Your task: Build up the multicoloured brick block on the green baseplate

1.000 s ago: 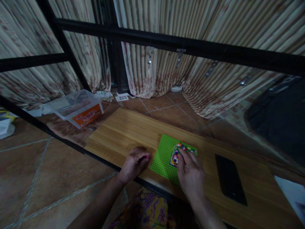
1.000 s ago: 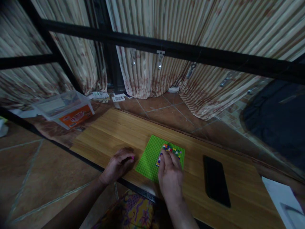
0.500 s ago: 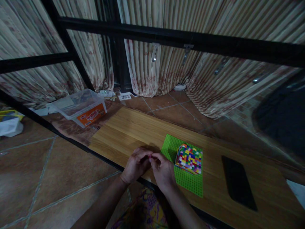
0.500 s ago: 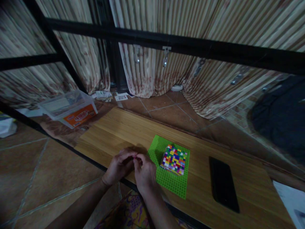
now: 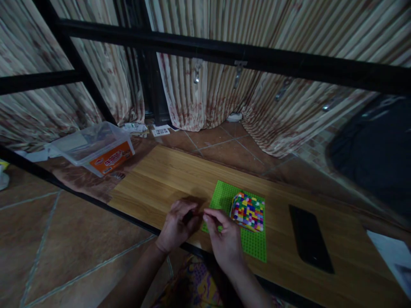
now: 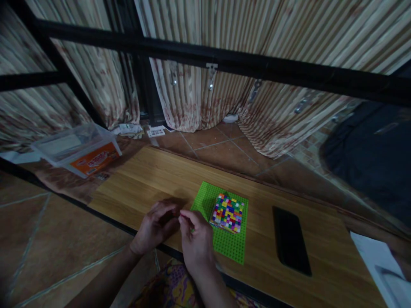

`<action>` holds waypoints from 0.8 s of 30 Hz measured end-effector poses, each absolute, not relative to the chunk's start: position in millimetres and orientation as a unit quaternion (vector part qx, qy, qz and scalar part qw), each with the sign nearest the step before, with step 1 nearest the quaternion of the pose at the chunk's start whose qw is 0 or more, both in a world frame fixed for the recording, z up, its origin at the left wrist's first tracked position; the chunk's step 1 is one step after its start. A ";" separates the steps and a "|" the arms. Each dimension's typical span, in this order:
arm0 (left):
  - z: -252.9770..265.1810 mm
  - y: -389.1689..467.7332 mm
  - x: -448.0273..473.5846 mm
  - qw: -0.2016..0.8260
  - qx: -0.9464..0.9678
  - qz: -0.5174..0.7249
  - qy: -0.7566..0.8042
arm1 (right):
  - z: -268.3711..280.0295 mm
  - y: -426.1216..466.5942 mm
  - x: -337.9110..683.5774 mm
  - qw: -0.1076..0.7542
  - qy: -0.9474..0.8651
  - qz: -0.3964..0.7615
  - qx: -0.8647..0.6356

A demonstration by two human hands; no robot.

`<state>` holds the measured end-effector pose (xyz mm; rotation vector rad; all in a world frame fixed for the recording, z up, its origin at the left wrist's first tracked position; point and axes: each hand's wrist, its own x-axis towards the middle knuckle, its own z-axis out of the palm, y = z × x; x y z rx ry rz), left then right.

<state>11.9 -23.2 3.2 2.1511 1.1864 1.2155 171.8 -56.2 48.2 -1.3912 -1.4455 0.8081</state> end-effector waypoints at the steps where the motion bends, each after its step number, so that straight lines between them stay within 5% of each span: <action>1: 3.4 -22.7 12.0 0.194 0.773 0.425 0.429 | 52.6 -58.4 180.2 0.475 -0.591 0.315 -0.571; 15: 3.1 -17.3 17.0 0.147 0.784 0.398 0.452 | 48.8 -30.9 279.7 0.430 -0.619 0.041 -0.656; 24: 2.5 -16.0 17.9 0.143 0.796 0.391 0.440 | 32.0 -19.2 282.1 0.439 -0.611 0.037 -0.657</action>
